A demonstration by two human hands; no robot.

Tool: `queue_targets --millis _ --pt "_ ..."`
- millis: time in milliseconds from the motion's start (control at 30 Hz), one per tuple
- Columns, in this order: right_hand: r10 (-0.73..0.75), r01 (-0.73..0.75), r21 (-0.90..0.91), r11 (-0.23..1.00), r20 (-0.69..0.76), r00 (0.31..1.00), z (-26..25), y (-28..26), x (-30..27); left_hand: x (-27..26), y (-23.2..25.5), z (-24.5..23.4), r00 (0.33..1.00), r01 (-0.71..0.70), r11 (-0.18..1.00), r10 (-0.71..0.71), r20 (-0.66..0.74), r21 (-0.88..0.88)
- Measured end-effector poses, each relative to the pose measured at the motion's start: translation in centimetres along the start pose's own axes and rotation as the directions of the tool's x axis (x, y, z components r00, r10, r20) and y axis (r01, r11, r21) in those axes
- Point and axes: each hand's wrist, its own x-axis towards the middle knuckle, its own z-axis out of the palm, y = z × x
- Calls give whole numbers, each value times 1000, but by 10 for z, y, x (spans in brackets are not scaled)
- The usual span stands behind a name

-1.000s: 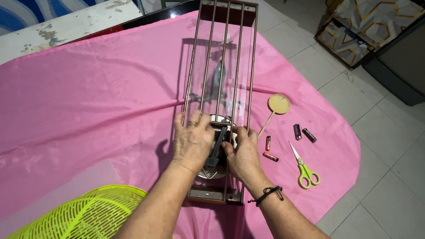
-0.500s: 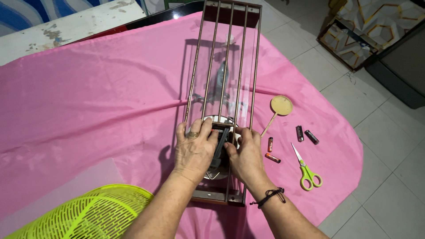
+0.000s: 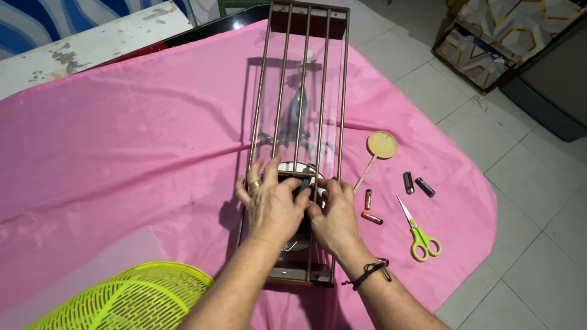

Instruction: The person inserts multiple AA batteries into a battery holder inside a metal-framed device on a pink-covered table. They use scissors to trim a wire and repeatedly adjust the batteries to fit them into the holder.

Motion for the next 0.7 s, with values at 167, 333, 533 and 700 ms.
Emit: queue_targets --millis 167,333,533,700 --pt "15 -15 -16 1000 17 1000 -4 -4 -2 5 5 3 996 -27 991 37 -75 133" --pt "-30 31 31 999 -12 999 -6 -5 -2 5 -13 3 980 -57 990 79 -182 125" --pt "-38 38 -14 999 -27 999 -5 -5 -2 -7 -17 7 961 -225 950 253 -112 215" --pt "-64 64 36 997 -20 998 -5 -2 -3 -11 -13 11 956 -256 949 277 -95 182"
